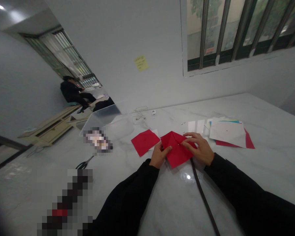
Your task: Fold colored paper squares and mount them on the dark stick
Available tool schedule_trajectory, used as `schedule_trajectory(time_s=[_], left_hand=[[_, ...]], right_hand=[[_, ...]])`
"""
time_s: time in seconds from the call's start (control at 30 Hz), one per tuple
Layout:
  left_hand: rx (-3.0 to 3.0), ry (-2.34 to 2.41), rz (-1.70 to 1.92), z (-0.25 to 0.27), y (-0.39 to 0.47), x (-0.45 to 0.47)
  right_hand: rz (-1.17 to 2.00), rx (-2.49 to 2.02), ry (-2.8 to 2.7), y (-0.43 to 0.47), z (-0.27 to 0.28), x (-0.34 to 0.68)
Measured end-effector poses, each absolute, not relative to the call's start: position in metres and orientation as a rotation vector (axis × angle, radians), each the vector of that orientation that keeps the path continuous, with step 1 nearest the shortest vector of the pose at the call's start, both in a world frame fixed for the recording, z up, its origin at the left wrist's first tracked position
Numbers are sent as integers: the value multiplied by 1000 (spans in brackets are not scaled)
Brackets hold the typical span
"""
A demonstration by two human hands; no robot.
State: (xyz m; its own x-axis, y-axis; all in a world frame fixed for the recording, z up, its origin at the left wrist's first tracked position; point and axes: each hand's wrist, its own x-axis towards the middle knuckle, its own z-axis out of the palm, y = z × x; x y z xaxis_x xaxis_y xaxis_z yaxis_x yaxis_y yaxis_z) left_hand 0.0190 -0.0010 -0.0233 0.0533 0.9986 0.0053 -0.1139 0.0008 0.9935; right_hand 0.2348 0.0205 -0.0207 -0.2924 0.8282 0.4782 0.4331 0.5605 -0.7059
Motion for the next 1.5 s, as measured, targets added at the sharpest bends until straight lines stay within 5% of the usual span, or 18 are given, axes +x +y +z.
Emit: schedule_trajectory(time_s=[0.57, 1.03, 1.5], left_hand=[[1210, 1018, 995, -14, -8, 18], [740, 815, 1125, -16, 1, 16], [1124, 860, 1056, -23, -1, 18]], right_hand=[[1606, -939, -1594, 16, -15, 232], [1504, -1091, -1216, 19, -20, 233], [1512, -1027, -1296, 13, -24, 221]])
